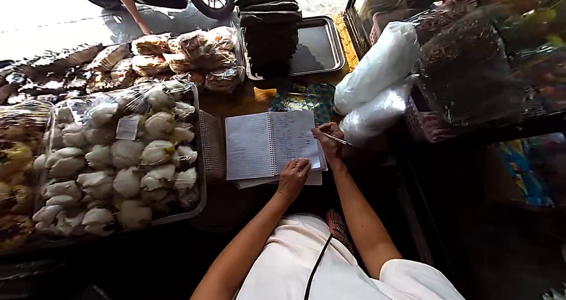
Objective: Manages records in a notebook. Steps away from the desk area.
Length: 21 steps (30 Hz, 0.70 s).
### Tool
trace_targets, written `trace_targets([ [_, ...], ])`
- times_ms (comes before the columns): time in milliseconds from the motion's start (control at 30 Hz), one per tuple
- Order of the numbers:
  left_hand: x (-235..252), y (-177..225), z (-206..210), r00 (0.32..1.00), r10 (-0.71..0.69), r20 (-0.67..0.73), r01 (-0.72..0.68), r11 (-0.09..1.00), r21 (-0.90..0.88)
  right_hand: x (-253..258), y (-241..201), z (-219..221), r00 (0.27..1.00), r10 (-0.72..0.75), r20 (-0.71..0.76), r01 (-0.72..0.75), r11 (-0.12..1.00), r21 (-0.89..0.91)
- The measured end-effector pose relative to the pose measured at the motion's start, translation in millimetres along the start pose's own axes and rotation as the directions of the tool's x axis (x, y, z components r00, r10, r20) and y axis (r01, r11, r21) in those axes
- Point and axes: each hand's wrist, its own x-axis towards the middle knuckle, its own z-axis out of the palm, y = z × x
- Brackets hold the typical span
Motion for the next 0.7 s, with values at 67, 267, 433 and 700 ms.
trace_targets([
  [67, 0, 0, -1, 0.999, 0.031, 0.008, -0.031, 0.998, 0.046, -5, 0, 4, 0.999, 0.034, -0.028, -0.032, 0.998, 0.048],
  [267, 7, 4, -8, 0.988, 0.118, 0.099, -0.128, 0.987, 0.102, 7, -2, 8, 0.982, 0.121, -0.148, -0.094, 0.979, 0.179],
  [433, 9, 6, -10, 0.975, 0.092, 0.201, -0.092, 0.996, -0.009, 14, -1, 11, 0.99, 0.101, -0.099, -0.09, 0.99, 0.105],
  [700, 7, 6, -7, 0.992, 0.057, 0.11, -0.051, 0.997, -0.055, -21, 35, 18, 0.998, 0.018, -0.067, -0.013, 0.996, 0.084],
])
